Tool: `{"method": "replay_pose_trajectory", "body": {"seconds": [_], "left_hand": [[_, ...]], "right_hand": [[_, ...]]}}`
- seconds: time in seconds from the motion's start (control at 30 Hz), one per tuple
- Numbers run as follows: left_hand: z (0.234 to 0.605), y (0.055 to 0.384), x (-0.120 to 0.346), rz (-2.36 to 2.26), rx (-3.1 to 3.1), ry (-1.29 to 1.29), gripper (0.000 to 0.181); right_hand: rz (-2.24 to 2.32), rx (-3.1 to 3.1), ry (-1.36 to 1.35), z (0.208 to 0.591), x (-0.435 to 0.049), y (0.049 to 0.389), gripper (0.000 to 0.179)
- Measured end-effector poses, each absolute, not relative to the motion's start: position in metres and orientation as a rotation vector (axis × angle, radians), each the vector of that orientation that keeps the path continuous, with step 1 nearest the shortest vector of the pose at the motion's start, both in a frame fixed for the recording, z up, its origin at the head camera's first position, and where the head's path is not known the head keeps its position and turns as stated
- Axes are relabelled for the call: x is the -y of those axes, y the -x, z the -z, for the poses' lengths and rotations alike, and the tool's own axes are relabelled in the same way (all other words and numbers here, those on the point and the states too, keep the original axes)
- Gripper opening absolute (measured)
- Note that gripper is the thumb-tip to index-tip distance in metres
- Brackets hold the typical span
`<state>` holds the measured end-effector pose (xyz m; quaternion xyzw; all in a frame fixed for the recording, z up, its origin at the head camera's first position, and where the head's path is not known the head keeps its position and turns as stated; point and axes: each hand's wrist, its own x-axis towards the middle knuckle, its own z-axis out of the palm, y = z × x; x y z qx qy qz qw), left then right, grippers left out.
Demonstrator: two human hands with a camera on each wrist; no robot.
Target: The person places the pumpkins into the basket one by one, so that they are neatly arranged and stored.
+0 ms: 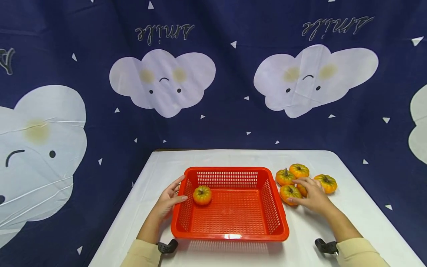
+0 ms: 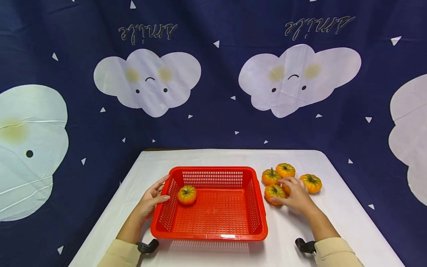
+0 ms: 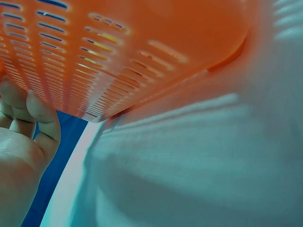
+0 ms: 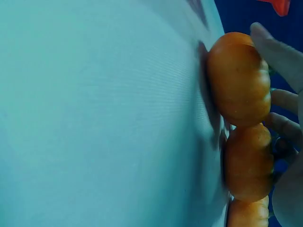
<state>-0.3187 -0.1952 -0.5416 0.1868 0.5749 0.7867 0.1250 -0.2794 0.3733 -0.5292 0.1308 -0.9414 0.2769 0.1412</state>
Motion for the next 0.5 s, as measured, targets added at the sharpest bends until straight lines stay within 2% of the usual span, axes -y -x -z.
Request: {"method": "replay_pose_trajectory", "body": {"seconds": [0.27, 0.5], "left_hand": [[0.5421, 0.3184, 0.1955, -2.287, -1.670, -0.536, 0.087], [0.5410, 0.3185, 0.1955, -2.286, -1.670, -0.536, 0.087]], "right_hand": [[-0.691, 2.795, -0.353, 0.5290, -0.3696, 0.2791, 0.072], [-0.667, 2.706, -0.437, 0.5317, -0.3689, 0.2788, 0.065]]}}
